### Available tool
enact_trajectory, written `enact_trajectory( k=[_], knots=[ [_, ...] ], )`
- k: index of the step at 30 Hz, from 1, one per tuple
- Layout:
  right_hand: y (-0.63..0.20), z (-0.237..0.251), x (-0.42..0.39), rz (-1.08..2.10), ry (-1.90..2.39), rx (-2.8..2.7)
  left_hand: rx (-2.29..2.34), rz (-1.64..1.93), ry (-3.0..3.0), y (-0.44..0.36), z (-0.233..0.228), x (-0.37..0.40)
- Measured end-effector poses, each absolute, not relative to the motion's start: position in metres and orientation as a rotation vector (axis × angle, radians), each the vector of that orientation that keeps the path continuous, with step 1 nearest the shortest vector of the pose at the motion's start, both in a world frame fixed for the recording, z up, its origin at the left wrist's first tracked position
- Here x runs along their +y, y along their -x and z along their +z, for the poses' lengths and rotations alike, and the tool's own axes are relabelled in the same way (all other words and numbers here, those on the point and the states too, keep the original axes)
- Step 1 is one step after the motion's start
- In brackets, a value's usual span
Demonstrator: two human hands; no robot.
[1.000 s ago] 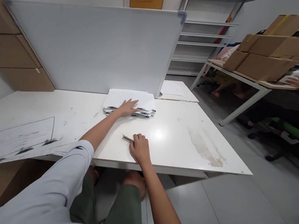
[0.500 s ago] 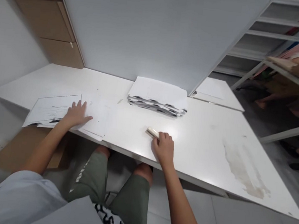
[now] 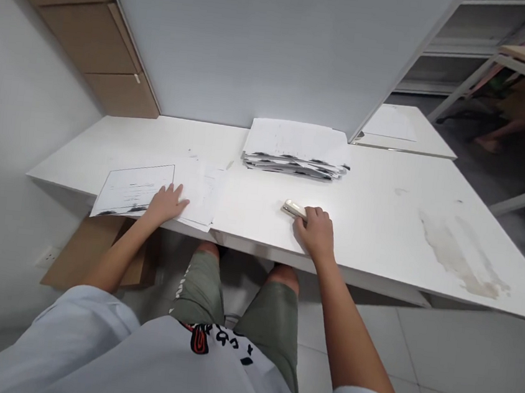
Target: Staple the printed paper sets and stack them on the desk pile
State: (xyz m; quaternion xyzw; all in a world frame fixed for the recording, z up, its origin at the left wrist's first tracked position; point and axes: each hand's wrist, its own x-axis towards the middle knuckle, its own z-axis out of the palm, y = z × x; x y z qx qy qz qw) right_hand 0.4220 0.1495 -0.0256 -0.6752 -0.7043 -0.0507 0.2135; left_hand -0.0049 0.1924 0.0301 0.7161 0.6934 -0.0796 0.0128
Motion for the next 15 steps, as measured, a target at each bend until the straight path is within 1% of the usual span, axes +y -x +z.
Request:
enact_trajectory(
  k=[6,9,15],
  knots=[
    [-0.422,-0.027,0.150,-0.159,1.888,-1.925,2.155,-0.221,-2.210,-0.010,0.033,0.184],
    [-0.420,-0.027,0.153,-0.113,1.858,-1.951,2.139,-0.244,-2.254,-0.008,0.031,0.178],
    [-0.417,-0.028,0.159,-0.135,1.856,-1.959,2.159,-0.037,-2.398,-0.007,0.023,0.170]
  ],
)
